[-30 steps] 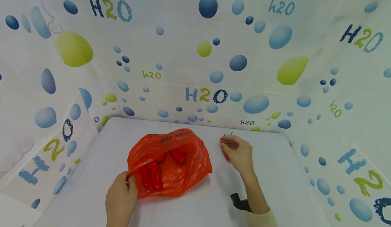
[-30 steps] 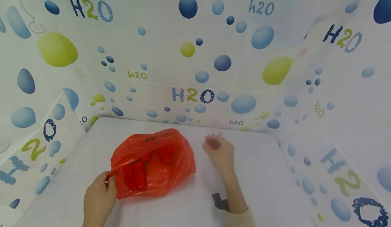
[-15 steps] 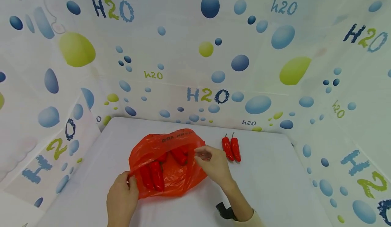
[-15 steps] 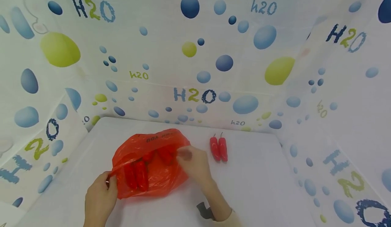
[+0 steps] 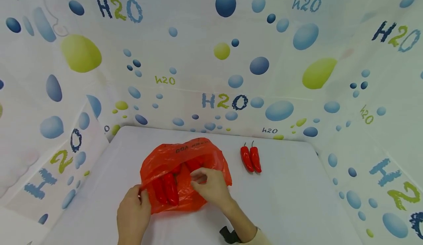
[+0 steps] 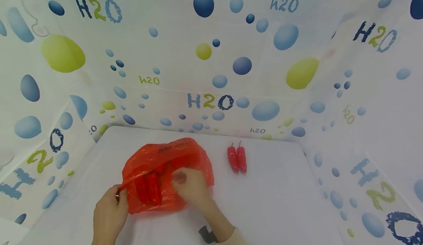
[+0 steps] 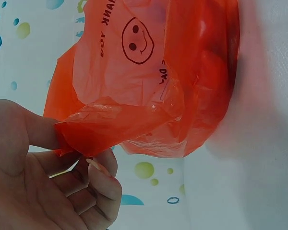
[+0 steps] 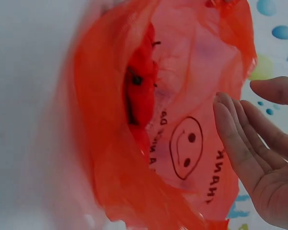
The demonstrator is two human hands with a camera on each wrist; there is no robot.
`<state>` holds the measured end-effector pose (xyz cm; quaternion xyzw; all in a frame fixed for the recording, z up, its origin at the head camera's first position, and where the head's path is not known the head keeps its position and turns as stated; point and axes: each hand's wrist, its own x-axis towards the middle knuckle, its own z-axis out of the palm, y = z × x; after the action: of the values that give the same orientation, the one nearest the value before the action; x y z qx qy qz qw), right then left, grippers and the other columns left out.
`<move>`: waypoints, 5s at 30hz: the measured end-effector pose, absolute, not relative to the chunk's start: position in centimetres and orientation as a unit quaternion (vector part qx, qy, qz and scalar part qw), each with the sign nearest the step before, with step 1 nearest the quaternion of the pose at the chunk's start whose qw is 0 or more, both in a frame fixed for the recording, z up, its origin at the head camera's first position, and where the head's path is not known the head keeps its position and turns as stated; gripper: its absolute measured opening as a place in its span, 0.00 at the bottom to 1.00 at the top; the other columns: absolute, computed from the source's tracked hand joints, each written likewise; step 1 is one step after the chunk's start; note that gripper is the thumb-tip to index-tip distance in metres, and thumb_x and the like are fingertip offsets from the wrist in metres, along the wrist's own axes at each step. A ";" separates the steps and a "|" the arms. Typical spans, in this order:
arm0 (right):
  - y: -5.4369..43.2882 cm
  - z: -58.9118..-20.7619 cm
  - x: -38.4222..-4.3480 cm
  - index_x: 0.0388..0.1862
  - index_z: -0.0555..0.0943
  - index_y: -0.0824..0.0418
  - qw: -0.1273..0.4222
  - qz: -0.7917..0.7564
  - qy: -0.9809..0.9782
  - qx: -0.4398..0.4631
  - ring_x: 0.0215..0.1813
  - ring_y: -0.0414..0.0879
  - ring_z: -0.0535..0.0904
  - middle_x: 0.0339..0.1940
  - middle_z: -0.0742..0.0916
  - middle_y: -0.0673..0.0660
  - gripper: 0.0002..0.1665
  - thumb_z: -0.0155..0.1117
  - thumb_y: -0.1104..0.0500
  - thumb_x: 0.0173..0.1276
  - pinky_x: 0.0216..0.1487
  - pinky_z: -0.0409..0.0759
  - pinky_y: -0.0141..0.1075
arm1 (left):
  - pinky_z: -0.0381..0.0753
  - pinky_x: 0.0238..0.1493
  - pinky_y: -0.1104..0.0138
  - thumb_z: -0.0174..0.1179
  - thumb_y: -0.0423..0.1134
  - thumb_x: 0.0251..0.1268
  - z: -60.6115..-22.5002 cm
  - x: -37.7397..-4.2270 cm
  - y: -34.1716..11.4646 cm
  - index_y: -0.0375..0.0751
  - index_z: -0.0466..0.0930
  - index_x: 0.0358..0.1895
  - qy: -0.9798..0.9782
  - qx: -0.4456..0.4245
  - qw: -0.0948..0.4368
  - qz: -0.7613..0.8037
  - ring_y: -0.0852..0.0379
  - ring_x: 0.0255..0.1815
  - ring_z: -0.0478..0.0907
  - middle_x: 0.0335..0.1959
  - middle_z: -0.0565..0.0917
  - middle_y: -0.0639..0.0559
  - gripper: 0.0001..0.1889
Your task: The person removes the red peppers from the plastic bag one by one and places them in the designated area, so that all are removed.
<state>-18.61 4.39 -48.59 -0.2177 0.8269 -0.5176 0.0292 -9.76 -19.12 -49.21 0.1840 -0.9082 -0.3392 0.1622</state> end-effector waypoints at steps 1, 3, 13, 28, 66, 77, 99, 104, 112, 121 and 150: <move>4.2 -48.8 -18.6 0.47 0.89 0.53 0.033 -0.517 0.827 -0.218 0.39 0.37 0.84 0.40 0.90 0.46 0.10 0.75 0.59 0.68 0.40 0.84 0.30 | 0.81 0.41 0.41 0.51 0.33 0.76 -49.2 -9.8 -19.1 0.24 0.80 0.54 -0.908 0.182 0.163 -0.341 0.40 0.36 0.81 0.42 0.84 0.33 0.16; 3.7 -49.1 -18.5 0.46 0.89 0.53 0.042 -0.515 0.828 -0.218 0.39 0.38 0.84 0.39 0.90 0.44 0.09 0.75 0.59 0.67 0.39 0.84 0.30 | 0.81 0.41 0.41 0.51 0.33 0.76 -49.2 -9.8 -19.1 0.24 0.80 0.54 -0.907 0.180 0.163 -0.343 0.40 0.37 0.81 0.43 0.84 0.32 0.16; 1.2 -50.7 -18.4 0.47 0.89 0.60 0.063 -0.490 0.839 -0.227 0.37 0.36 0.85 0.40 0.91 0.48 0.11 0.75 0.60 0.67 0.39 0.83 0.28 | 0.81 0.43 0.41 0.51 0.34 0.77 -49.1 -9.7 -19.2 0.26 0.81 0.55 -0.907 0.179 0.156 -0.347 0.40 0.38 0.82 0.45 0.85 0.33 0.16; -2.0 -53.0 -18.2 0.51 0.88 0.61 0.057 -0.425 0.879 -0.208 0.29 0.29 0.79 0.35 0.90 0.49 0.20 0.79 0.56 0.61 0.31 0.79 0.26 | 0.81 0.40 0.41 0.53 0.33 0.75 -49.6 -9.5 -19.1 0.24 0.80 0.55 -0.908 0.170 0.159 -0.349 0.41 0.36 0.82 0.41 0.84 0.34 0.15; -1.8 -53.8 -18.7 0.39 0.90 0.62 0.126 -0.487 0.853 -0.136 0.29 0.36 0.81 0.25 0.88 0.44 0.17 0.85 0.55 0.53 0.31 0.81 0.32 | 0.80 0.38 0.42 0.53 0.32 0.75 -49.5 -9.2 -18.1 0.27 0.81 0.51 -0.910 0.166 0.173 -0.340 0.41 0.34 0.81 0.37 0.83 0.38 0.12; -0.9 -54.0 -18.8 0.31 0.90 0.55 0.157 -0.517 0.835 -0.102 0.28 0.39 0.80 0.22 0.87 0.43 0.12 0.86 0.54 0.51 0.30 0.80 0.34 | 0.80 0.40 0.40 0.52 0.33 0.75 -49.4 -9.1 -18.1 0.25 0.80 0.53 -0.912 0.164 0.151 -0.345 0.39 0.37 0.82 0.40 0.84 0.35 0.14; 2.5 -51.2 -18.5 0.47 0.88 0.61 0.169 -0.590 0.784 -0.093 0.37 0.42 0.87 0.36 0.91 0.53 0.18 0.82 0.58 0.59 0.39 0.88 0.39 | 0.82 0.42 0.42 0.50 0.34 0.77 -49.5 -9.3 -18.2 0.26 0.79 0.54 -0.910 0.180 0.133 -0.350 0.41 0.37 0.81 0.41 0.84 0.34 0.15; 3.1 -50.9 -18.4 0.46 0.89 0.59 0.160 -0.598 0.781 -0.084 0.40 0.45 0.88 0.37 0.91 0.53 0.17 0.82 0.58 0.59 0.40 0.88 0.41 | 0.81 0.41 0.42 0.51 0.34 0.76 -49.6 -9.1 -18.2 0.27 0.80 0.53 -0.909 0.176 0.147 -0.349 0.40 0.36 0.81 0.40 0.84 0.35 0.14; 4.3 -49.9 -18.2 0.49 0.88 0.58 0.150 -0.608 0.776 -0.077 0.43 0.48 0.89 0.41 0.92 0.55 0.18 0.81 0.57 0.61 0.42 0.88 0.43 | 0.80 0.40 0.42 0.51 0.34 0.76 -49.7 -9.2 -18.5 0.26 0.80 0.53 -0.910 0.169 0.146 -0.350 0.41 0.36 0.81 0.40 0.84 0.35 0.14; 5.6 -49.1 -18.3 0.48 0.88 0.58 0.143 -0.613 0.772 -0.088 0.44 0.48 0.89 0.41 0.91 0.55 0.17 0.80 0.56 0.61 0.43 0.88 0.44 | 0.81 0.42 0.41 0.51 0.34 0.77 -49.9 -9.2 -18.5 0.26 0.80 0.54 -0.909 0.171 0.141 -0.353 0.40 0.37 0.81 0.42 0.84 0.35 0.15; 9.6 -46.4 -17.8 0.53 0.86 0.60 0.100 -0.619 0.775 -0.078 0.50 0.51 0.88 0.48 0.90 0.57 0.20 0.78 0.56 0.65 0.50 0.87 0.41 | 0.81 0.44 0.39 0.50 0.35 0.77 -50.0 -9.4 -18.4 0.24 0.79 0.57 -0.907 0.175 0.137 -0.358 0.38 0.39 0.82 0.44 0.84 0.32 0.17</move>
<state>-17.81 9.62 -46.37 -0.0780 0.7748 -0.6193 0.1003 -9.37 -18.43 -49.95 0.1748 -0.9069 -0.3581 0.1371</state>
